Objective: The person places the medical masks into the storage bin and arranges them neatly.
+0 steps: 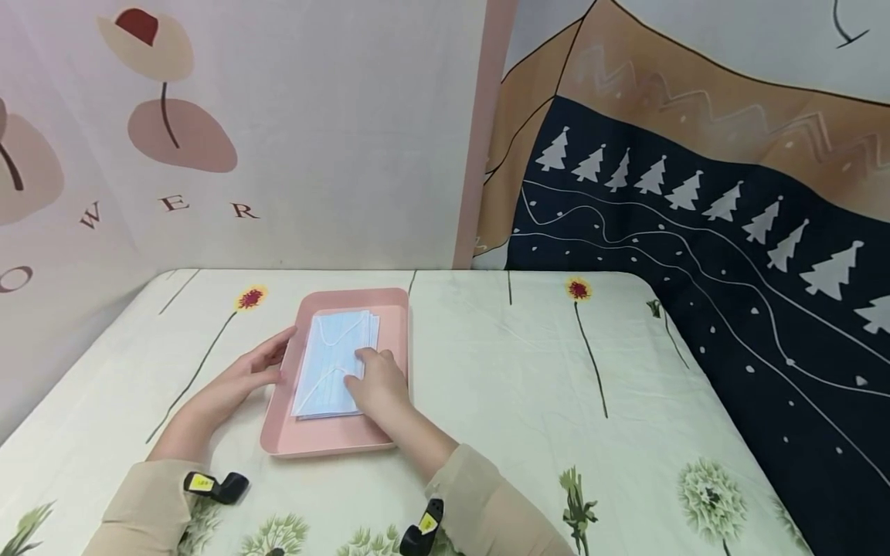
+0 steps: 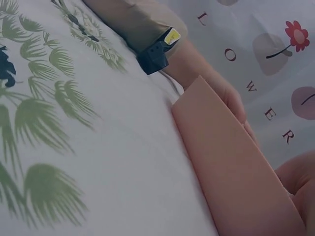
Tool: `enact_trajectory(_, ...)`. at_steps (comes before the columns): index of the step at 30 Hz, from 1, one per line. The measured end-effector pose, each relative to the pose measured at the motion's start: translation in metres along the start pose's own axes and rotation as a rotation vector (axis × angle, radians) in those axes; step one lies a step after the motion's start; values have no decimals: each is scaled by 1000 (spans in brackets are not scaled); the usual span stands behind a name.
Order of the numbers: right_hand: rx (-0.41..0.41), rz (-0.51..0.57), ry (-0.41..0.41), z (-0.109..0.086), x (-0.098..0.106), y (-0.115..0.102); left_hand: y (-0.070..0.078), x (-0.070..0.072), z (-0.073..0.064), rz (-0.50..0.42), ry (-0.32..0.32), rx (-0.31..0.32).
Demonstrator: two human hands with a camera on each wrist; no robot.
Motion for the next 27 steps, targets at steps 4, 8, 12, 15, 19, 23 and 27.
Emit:
enact_trajectory(4, 60, 30, 6, -2, 7, -3, 1, -1, -1, 14, 0, 6)
enact_trajectory(8, 154, 107, 18, -6, 17, -7, 2, -1, -1, 16, 2, 8)
enact_trajectory(12, 207, 222, 19, -12, 32, -7, 3, -1, -1, 4, 4, 3)
enact_trajectory(15, 214, 315, 25, -16, 43, -3, 3, -1, -1, -10, 3, -2)
enact_trajectory(19, 219, 397, 48, -19, 57, 7, 3, -2, -1, -17, 2, 2)
enact_trajectory(23, 217, 414, 73, -22, 70, 19, 3, -2, -1, -17, 1, 10)
enact_trajectory(27, 207, 405, 101, -26, 82, 32, 1, -1, -1, -13, 1, 15)
Point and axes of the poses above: each hand's wrist, its own z-axis towards the middle knuckle, its own x-axis out of the back of the hand, y = z × x, the point moved 7 cm from there along z, towards the middle knuckle, and after that the axes turned 12 degrees about -z, right-handed, at the moved point
